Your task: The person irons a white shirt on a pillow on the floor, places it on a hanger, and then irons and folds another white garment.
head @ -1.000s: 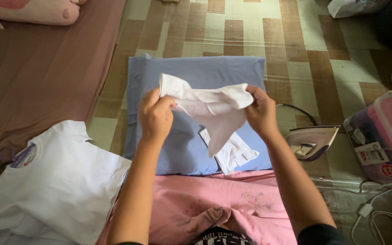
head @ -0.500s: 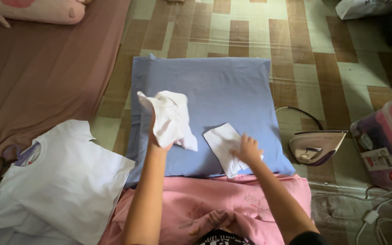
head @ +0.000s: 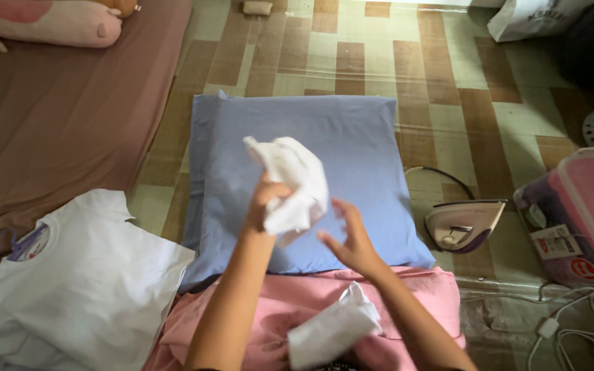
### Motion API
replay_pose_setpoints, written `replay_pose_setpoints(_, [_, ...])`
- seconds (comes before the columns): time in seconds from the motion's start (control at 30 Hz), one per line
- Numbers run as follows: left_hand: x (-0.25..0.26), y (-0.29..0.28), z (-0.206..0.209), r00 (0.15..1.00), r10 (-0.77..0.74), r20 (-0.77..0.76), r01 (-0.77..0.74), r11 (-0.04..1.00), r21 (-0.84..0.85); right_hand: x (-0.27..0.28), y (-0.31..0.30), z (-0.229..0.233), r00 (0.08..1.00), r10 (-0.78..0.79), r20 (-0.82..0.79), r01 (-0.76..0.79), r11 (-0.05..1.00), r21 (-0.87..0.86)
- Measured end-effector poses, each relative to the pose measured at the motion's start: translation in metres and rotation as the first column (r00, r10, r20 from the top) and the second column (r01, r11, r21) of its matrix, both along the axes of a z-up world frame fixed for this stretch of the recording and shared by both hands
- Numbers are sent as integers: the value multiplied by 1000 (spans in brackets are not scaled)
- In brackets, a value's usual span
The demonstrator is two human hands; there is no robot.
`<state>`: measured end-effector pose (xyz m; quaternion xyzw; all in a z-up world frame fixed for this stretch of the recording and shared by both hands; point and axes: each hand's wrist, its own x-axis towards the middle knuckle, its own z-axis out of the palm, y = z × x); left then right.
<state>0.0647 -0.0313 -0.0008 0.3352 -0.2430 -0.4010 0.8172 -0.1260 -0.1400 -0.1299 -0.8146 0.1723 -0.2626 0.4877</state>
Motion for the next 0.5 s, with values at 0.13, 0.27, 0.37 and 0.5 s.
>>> replay_pose_setpoints(0.13, [-21, 11, 20, 961, -275, 31, 276, 960, -38, 40, -43, 0, 808, -164, 565, -113, 900, 422])
replay_pose_setpoints(0.27, [-10, 44, 33, 843, -485, 232, 458, 874, 160, 22, -76, 25, 863, 164, 479, -398, 804, 441])
replay_pose_setpoints(0.37, [-6, 50, 28, 801, -485, 350, 399, 869, 293, 24, -71, 32, 783, 604, 148, -622, 757, 200])
replay_pose_setpoints(0.5, [-8, 55, 19, 792, -380, 478, 336, 925, 178, 32, -54, 9, 753, 649, 110, -656, 725, 213])
